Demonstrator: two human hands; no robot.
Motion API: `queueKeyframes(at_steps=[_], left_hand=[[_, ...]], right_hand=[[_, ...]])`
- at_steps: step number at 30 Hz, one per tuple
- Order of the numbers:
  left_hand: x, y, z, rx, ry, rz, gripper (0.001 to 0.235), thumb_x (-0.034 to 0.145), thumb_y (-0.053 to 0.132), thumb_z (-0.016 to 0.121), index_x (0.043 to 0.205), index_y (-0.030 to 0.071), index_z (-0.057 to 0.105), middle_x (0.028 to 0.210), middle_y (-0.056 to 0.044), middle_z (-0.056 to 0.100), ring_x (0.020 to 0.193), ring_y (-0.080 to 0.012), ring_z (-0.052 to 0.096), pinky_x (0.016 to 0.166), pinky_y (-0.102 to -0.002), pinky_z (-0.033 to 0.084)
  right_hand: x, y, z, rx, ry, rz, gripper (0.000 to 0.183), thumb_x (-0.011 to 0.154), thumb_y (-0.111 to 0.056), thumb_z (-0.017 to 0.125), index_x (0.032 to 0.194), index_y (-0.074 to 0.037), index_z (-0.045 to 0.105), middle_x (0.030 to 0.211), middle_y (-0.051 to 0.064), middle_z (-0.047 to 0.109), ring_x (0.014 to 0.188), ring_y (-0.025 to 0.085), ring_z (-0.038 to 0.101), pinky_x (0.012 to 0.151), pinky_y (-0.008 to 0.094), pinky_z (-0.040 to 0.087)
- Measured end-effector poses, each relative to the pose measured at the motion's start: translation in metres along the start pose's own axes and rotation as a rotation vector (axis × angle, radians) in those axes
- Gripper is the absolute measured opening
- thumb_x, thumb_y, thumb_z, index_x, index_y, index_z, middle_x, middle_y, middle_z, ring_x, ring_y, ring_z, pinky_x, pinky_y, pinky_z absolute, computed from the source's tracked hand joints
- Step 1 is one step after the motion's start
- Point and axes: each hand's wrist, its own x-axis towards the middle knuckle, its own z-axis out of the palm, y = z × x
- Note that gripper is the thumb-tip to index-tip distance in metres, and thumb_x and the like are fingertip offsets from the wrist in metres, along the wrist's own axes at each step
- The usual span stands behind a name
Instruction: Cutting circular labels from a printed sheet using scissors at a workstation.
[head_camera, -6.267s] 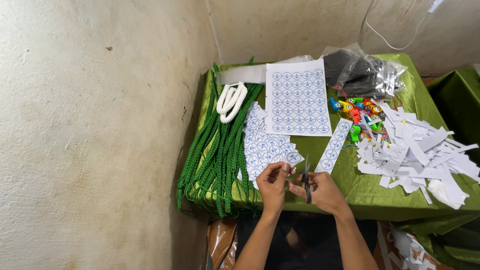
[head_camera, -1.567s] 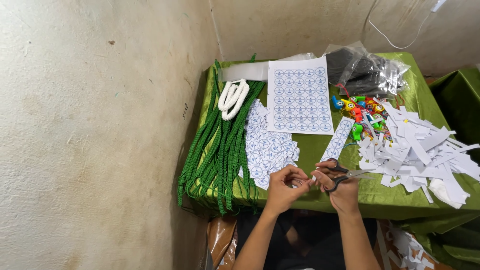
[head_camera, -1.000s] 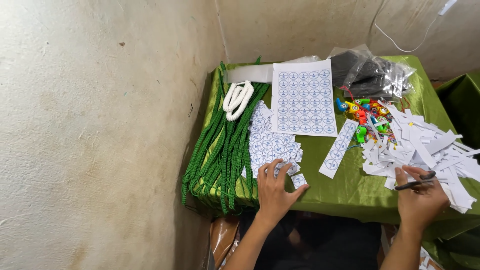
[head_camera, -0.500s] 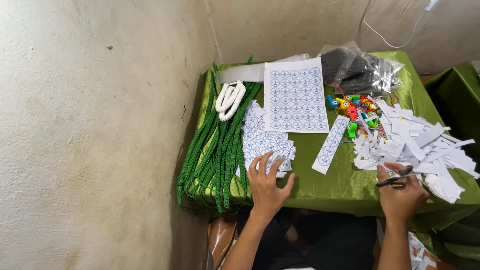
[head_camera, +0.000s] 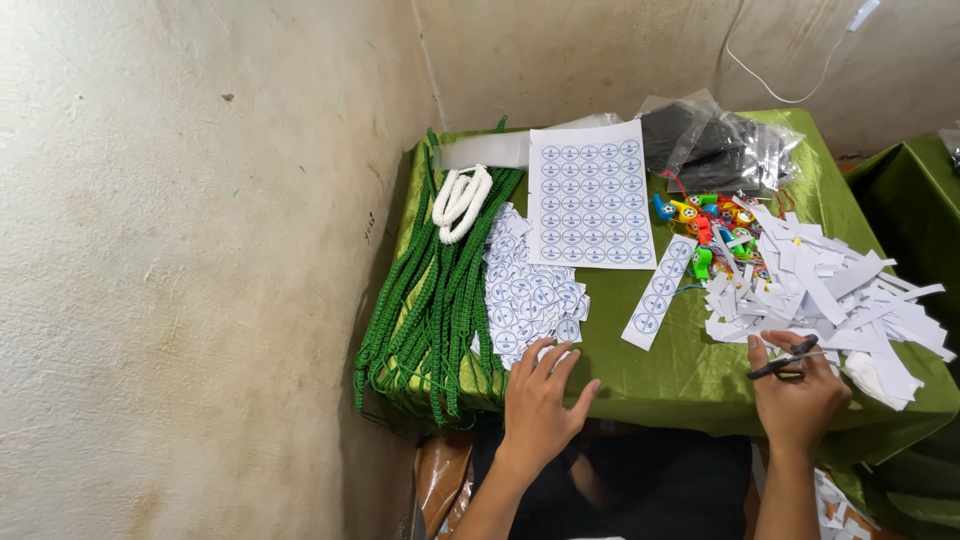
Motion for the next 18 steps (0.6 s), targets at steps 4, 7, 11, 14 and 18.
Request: queueKeyframes(at_steps=[4,7,11,14,18], left_hand=[[-0.025,-0.007,-0.003,0.059,-0.061,0.07,0.038,0.093,0.033,0.075,0.114,0.001,0.071,0.119,-0.009,0.07,0.126,-0.0321,0.053,0.091,-0.048,0.047],[-0.033,-0.012,0.0,0.035,-0.01,0.135,0.027,0.091,0.014,0.077,0.116,0.005,0.071,0.118,-0.005,0.073,0.121,-0.0281,0.058,0.087,-0.042,0.046],[-0.032,-0.017,0.002,0.049,-0.012,0.146,0.038,0.087,0.004,0.076,0.123,0.005,0.066,0.124,-0.009,0.067,0.121,-0.0307,0.057,0.088,-0.044,0.051],[-0.034,-0.016,0.007,0.061,0.006,0.157,0.036,0.087,0.001,0.075,0.122,0.004,0.067,0.125,-0.009,0.068,0.121,-0.0301,0.058,0.087,-0.043,0.05],[-0.037,-0.015,0.009,0.024,0.065,0.194,0.028,0.088,-0.004,0.075,0.114,0.006,0.073,0.119,-0.005,0.074,0.113,-0.027,0.064,0.09,-0.042,0.05]], right_hand=[[-0.001,0.004,0.001,-0.031,0.003,-0.005,0.015,0.108,-0.021,0.088,0.115,-0.011,0.079,0.077,0.003,0.065,0.072,0.017,0.063,0.072,0.033,0.047],[-0.002,0.004,0.0,-0.049,-0.006,0.011,0.014,0.108,-0.022,0.087,0.114,-0.013,0.078,0.073,0.002,0.063,0.069,0.017,0.061,0.07,0.034,0.045],[0.0,0.0,-0.001,-0.017,-0.003,0.01,0.014,0.108,-0.019,0.087,0.114,-0.01,0.078,0.075,0.004,0.064,0.067,0.017,0.059,0.068,0.033,0.045],[0.0,0.001,-0.002,-0.004,-0.004,-0.005,0.014,0.108,-0.018,0.087,0.114,-0.009,0.078,0.075,0.004,0.064,0.066,0.016,0.058,0.066,0.033,0.045],[0.001,-0.003,-0.001,0.002,0.009,-0.023,0.013,0.108,-0.015,0.087,0.111,-0.007,0.077,0.082,0.005,0.068,0.071,0.018,0.063,0.07,0.034,0.048]])
